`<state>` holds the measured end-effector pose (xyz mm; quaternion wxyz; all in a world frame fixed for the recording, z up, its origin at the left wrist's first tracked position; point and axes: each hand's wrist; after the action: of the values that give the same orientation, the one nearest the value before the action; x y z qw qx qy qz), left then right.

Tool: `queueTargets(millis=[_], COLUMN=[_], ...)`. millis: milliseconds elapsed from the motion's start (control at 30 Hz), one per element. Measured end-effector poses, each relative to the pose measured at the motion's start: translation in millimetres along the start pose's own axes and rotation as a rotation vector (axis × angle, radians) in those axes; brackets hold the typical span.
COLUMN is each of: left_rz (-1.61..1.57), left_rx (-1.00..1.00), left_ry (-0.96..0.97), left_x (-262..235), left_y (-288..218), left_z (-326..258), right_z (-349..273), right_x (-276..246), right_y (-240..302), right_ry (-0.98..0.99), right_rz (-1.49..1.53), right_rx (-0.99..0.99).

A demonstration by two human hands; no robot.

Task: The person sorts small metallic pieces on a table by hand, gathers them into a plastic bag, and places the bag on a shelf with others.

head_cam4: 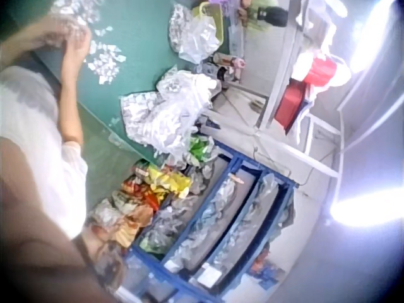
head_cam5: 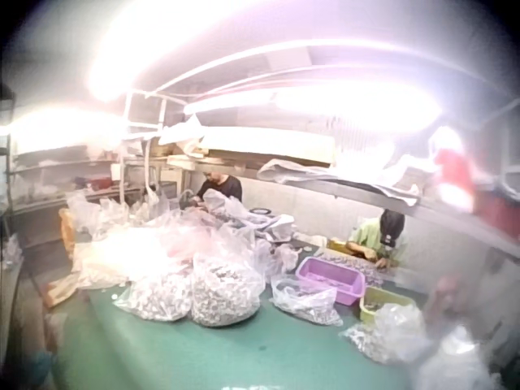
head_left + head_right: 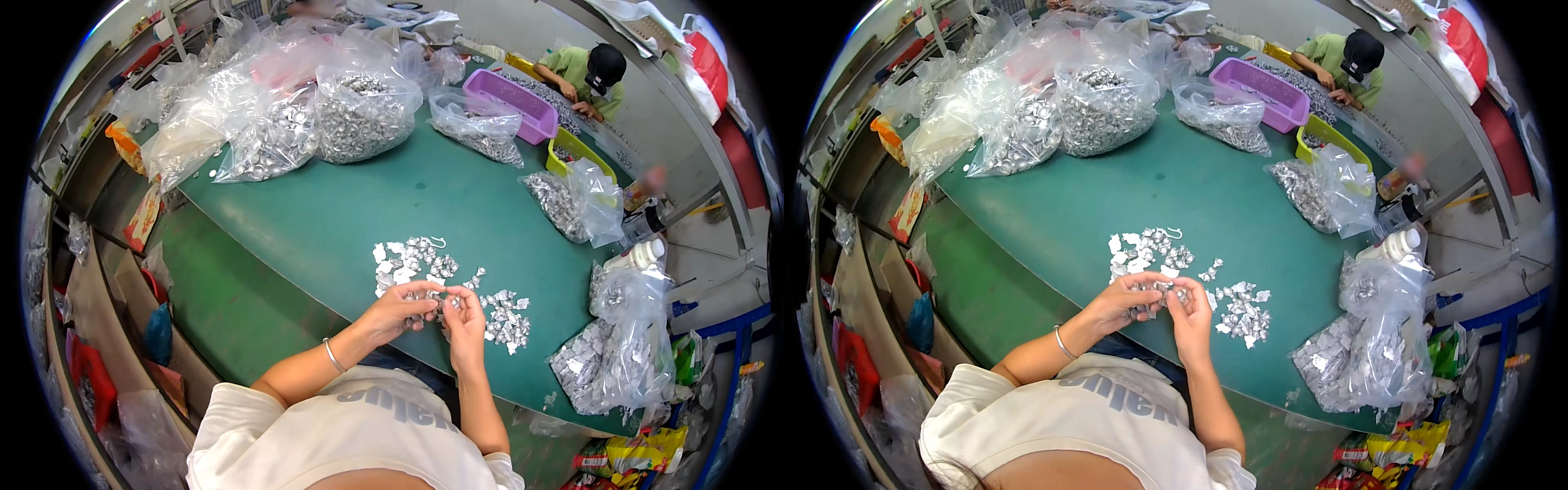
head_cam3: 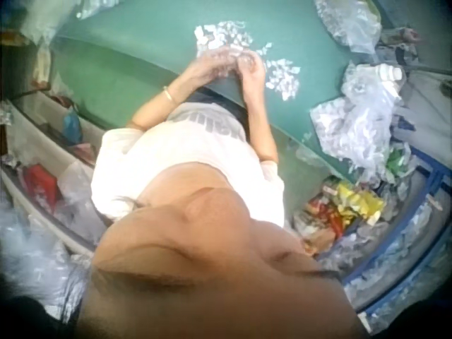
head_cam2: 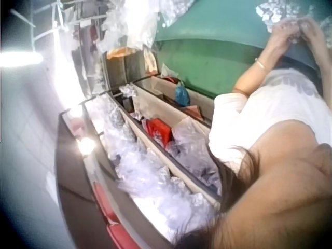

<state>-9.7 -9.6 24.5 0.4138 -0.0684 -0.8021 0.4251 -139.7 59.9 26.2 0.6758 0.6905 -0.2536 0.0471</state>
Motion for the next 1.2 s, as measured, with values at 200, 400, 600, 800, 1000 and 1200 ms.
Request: queueTargets(millis=[200, 400, 600, 800, 1000, 1200], left_rz=[-0.453, -0.439, -0.448, -0.607, -0.716, -0.672], left_rx=[-0.233, -0.250, -0.194, -0.384, -0.292, -0.086], left_ry=[0.111, 0.110, 0.159, -0.073, 0.090, -0.019], left_x=[28, 41, 48, 58, 47, 58], left_y=[28, 47, 53, 26, 14, -7], left_z=[-4, 10, 32, 52, 93, 126], right_z=[-15, -31, -27, -14, 17, 37], right_x=[-10, -22, -27, -60, -87, -102], right_y=[9, 26, 21, 25, 38, 30], right_ry=[-0.076, 0.070, 0.053, -0.238, -0.220, -0.285], right_rz=[-0.800, -0.999, -0.913, -0.723, -0.486, -0.232], right_rx=[-0.641, -0.648, -0.898, -0.793, -0.459, -0.310])
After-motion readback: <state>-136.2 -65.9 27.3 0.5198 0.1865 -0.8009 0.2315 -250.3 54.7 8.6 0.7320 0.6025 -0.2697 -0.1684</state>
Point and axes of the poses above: each hand's wrist, its own z-axis towards the middle knuckle, its own x-axis out of the palm, y = z × x, and after that the axes turned 7 degrees about z, right-handed
